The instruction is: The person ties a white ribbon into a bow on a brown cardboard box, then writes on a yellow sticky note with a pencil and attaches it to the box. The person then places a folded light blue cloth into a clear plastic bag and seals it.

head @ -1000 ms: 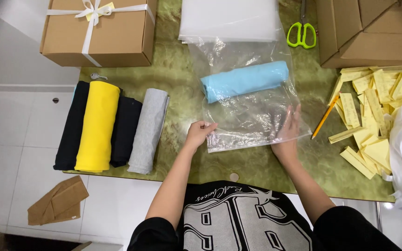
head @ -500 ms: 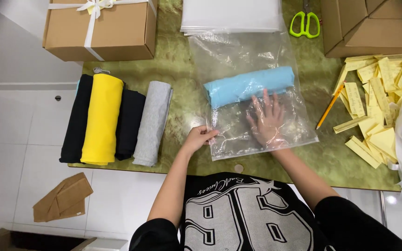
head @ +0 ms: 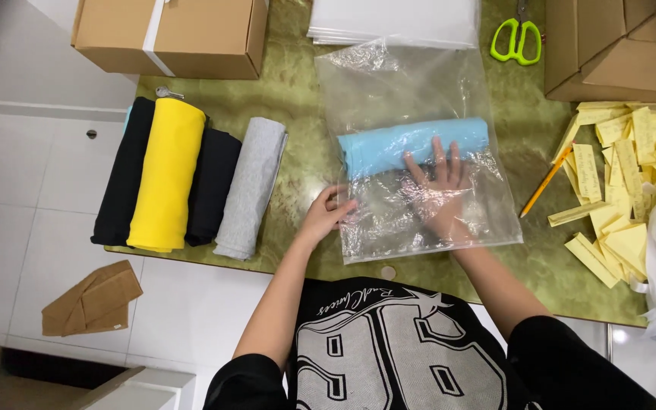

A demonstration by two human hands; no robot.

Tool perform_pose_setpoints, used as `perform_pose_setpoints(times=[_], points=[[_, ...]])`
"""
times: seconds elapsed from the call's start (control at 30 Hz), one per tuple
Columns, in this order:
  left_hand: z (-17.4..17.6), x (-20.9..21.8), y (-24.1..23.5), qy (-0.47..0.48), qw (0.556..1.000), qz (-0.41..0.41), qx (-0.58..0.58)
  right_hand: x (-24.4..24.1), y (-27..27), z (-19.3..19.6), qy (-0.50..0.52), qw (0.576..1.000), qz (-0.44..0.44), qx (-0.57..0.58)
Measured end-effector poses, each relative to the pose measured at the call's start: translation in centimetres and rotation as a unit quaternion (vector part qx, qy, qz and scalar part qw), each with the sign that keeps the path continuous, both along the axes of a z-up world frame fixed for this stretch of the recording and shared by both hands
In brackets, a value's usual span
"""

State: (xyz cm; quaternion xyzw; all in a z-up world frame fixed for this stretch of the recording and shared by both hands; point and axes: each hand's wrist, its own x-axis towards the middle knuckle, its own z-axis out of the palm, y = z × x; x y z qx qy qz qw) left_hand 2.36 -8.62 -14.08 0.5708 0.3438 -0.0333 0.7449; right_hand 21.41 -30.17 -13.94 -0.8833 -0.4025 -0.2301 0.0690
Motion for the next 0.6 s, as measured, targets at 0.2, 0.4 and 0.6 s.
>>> perform_pose_setpoints(times=[0.2,0.4,0.6], points=[[-2.3,2.6,-0.7,-0.032,0.999,-0.014,-0.031,-0.1,0.0,-0.5,-0.043,0.999,-0.003,0.016],[3.2,2.4,-0.3,-0.047,0.998,-0.003,-0.048,2.2,2.2,-1.9,-0.016,0.999,-0.018,-0.023],[4.3,3.1,-0.4,-0.045,0.998,-0.034,-0.029,4.8,6.2,1.0,0.173,0.985,-0.003,0.004]])
